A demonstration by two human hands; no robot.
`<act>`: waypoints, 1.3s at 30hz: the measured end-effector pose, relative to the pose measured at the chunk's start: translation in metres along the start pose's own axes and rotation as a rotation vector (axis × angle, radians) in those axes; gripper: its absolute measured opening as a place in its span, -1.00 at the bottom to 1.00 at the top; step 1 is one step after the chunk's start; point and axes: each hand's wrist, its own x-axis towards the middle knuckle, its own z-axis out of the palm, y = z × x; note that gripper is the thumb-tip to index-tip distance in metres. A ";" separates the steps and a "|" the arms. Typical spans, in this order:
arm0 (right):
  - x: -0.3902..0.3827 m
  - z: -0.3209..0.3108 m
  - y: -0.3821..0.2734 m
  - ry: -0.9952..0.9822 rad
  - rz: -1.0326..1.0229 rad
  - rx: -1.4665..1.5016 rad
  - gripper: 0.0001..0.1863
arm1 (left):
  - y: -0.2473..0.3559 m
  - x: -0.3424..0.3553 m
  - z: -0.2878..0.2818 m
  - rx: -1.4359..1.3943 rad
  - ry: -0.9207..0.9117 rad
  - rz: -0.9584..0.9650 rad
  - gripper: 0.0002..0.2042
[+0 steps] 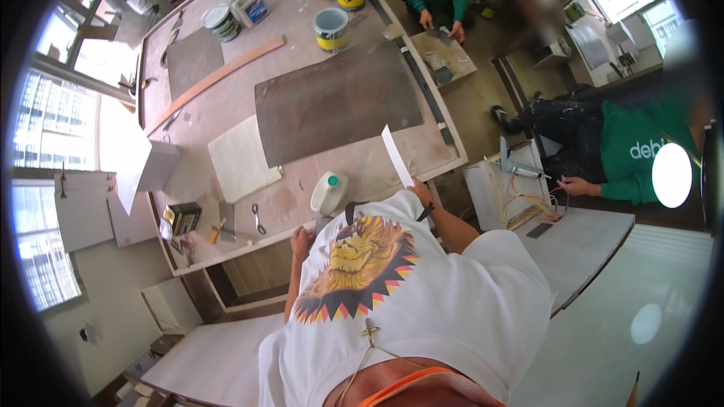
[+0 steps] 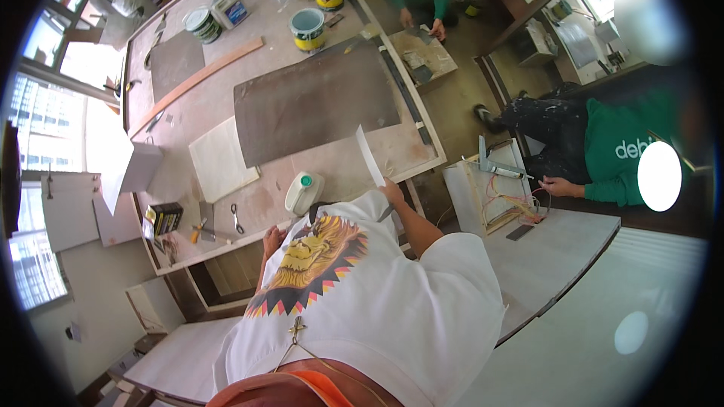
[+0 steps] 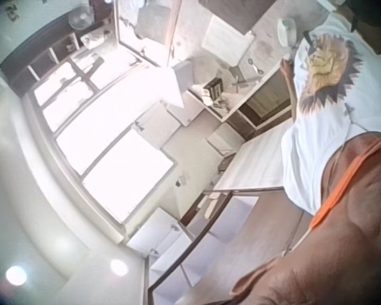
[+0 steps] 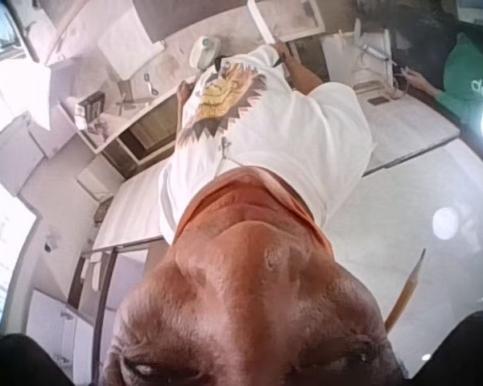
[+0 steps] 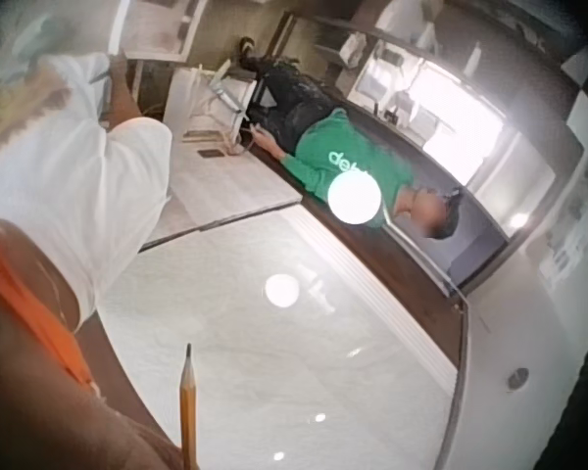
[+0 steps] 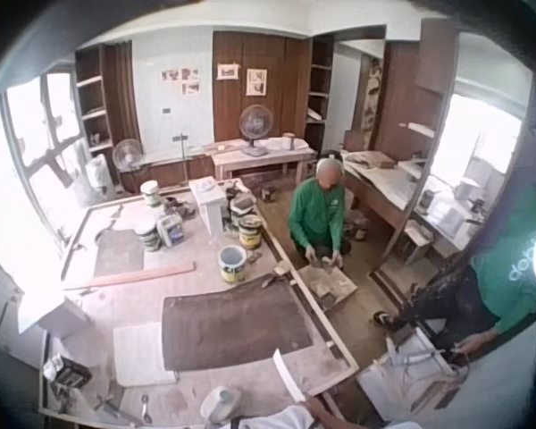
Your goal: The person smooths a white sheet on a workbench, then kneels to measure and mark a cabinet interior with a pencil. They return to the bench, pick up a utility knife, and cut a white strip. The person then handles a dark rectangular sheet and a white strip, preparing them for further work.
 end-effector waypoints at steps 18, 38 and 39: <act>0.114 -0.325 -0.232 0.586 -0.353 0.572 -0.76 | 0.012 0.014 0.014 0.051 0.009 -0.051 -0.42; -0.029 -0.052 -0.356 -0.512 -0.228 0.732 -0.47 | 0.272 -0.022 0.236 -0.082 -0.517 0.350 -0.55; -0.026 -0.048 -0.352 -0.376 -0.364 0.704 -0.54 | 0.280 -0.018 0.248 -0.096 -0.532 0.345 -0.60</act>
